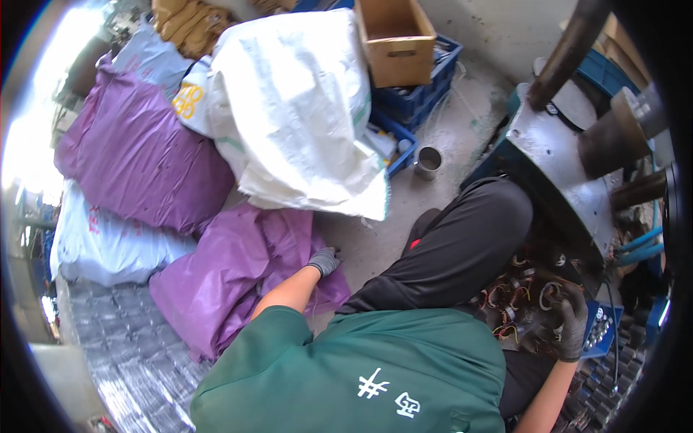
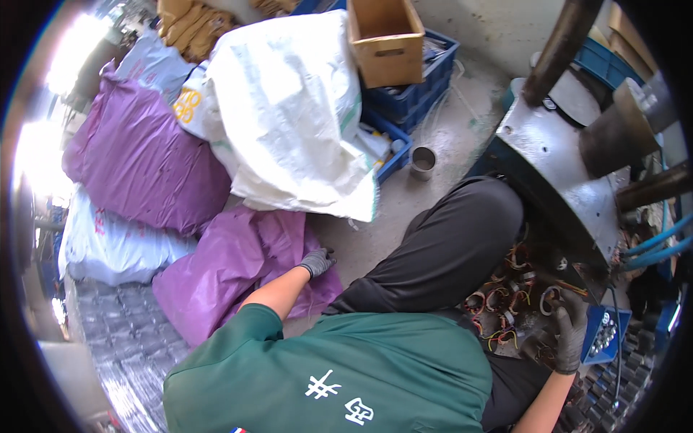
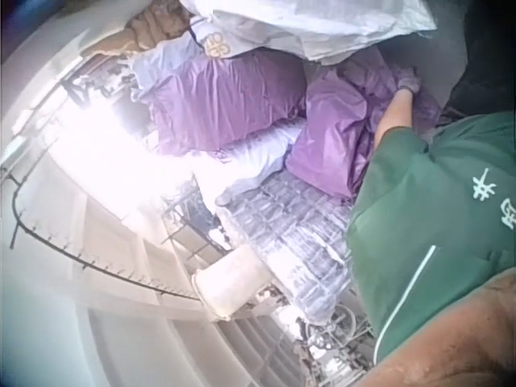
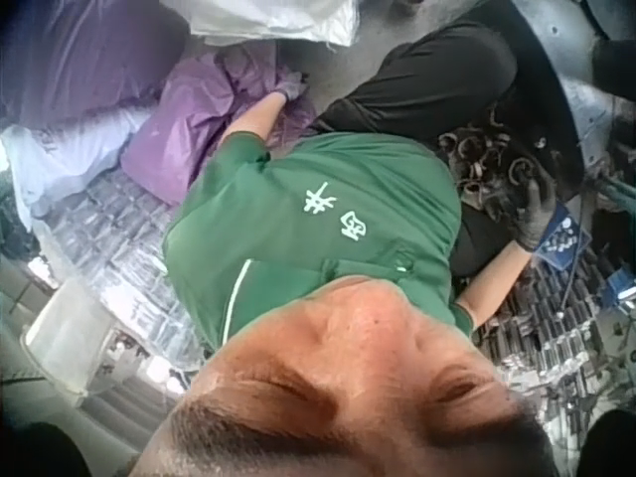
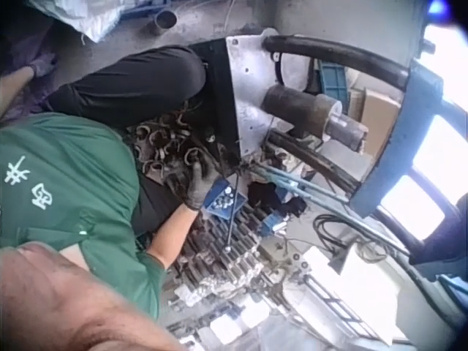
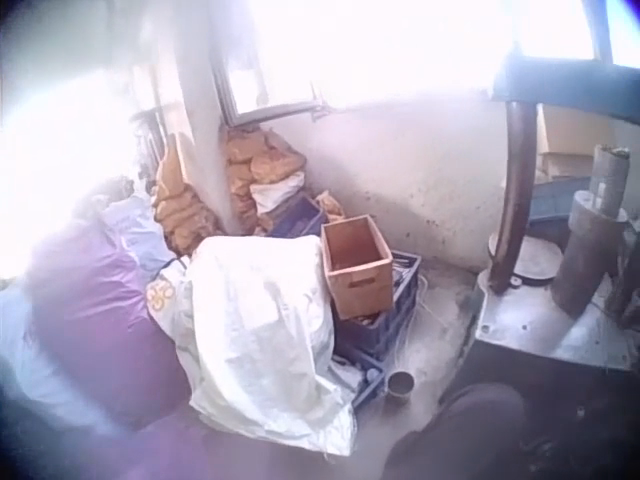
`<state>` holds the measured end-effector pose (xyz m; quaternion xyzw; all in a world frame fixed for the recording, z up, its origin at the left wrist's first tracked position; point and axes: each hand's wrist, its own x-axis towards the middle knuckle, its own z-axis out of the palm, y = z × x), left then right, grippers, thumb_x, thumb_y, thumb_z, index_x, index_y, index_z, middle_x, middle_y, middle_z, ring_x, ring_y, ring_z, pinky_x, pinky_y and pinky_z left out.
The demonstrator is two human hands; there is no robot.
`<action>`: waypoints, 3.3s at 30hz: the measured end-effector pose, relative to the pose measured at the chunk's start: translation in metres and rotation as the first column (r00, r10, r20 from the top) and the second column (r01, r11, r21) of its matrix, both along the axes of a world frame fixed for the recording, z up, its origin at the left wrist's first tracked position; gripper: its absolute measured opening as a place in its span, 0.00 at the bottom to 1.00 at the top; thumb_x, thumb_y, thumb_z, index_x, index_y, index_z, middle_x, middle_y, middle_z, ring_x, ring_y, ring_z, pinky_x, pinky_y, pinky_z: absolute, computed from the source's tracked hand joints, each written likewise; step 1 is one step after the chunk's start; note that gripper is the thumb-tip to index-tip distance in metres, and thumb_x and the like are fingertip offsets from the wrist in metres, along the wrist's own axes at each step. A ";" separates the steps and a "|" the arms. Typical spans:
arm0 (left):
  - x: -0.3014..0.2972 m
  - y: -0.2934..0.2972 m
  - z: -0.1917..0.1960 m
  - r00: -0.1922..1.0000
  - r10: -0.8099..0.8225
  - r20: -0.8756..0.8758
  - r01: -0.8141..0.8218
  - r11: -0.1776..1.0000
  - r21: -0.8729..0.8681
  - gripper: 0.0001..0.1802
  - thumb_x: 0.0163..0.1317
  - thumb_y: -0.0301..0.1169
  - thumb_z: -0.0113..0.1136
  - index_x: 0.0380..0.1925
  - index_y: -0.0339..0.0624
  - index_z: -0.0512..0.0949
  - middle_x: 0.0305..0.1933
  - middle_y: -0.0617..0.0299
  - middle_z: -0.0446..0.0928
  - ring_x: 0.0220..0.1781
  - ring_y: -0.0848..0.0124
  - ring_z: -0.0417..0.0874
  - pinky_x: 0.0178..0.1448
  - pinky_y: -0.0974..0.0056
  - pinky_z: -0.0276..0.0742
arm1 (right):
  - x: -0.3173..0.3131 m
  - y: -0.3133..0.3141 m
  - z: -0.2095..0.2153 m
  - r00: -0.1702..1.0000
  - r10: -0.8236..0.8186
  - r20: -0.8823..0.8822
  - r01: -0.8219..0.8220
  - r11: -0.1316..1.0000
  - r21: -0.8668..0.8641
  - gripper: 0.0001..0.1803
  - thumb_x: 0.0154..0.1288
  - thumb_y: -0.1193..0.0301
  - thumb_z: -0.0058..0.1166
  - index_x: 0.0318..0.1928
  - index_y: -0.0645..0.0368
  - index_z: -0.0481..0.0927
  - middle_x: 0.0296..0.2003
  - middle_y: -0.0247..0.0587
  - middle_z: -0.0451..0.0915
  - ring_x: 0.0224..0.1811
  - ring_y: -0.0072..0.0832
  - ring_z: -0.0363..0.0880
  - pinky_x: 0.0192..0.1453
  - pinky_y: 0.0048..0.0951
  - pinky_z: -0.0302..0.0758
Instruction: The person places motor stators into metal sleeves and inserts the assemblies into a press machine. They use scissors to cut open a plastic bag and place finished parts into a stack.
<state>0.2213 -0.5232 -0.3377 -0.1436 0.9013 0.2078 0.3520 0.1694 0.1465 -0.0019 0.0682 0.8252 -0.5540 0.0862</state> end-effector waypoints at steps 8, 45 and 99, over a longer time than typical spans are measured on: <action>-0.196 0.140 0.004 0.890 -0.077 -0.449 0.138 0.985 0.105 0.47 0.68 0.48 0.64 0.82 0.52 0.55 0.73 0.43 0.73 0.74 0.44 0.72 0.81 0.46 0.61 | 0.106 0.059 0.080 0.723 -0.030 -0.690 0.566 0.598 0.568 0.23 0.80 0.71 0.51 0.70 0.66 0.72 0.67 0.50 0.77 0.69 0.40 0.75 0.75 0.41 0.69; -0.338 0.351 0.387 0.911 0.237 0.336 -0.151 -0.568 0.809 0.41 0.55 0.48 0.76 0.68 0.51 0.72 0.66 0.55 0.77 0.69 0.53 0.77 0.77 0.41 0.69 | -0.043 0.156 0.126 -0.144 -0.508 -0.849 0.826 0.411 -0.386 0.33 0.81 0.75 0.50 0.80 0.51 0.54 0.60 0.47 0.76 0.61 0.30 0.79 0.69 0.39 0.78; -0.489 0.610 0.630 0.683 0.407 -0.607 0.635 0.080 0.768 0.39 0.56 0.35 0.81 0.62 0.37 0.68 0.53 0.51 0.81 0.50 0.57 0.86 0.53 0.53 0.88 | -0.030 0.158 0.116 -0.113 -0.522 -0.845 0.782 0.478 -0.400 0.34 0.78 0.75 0.56 0.79 0.52 0.59 0.61 0.42 0.75 0.54 0.25 0.74 0.63 0.33 0.75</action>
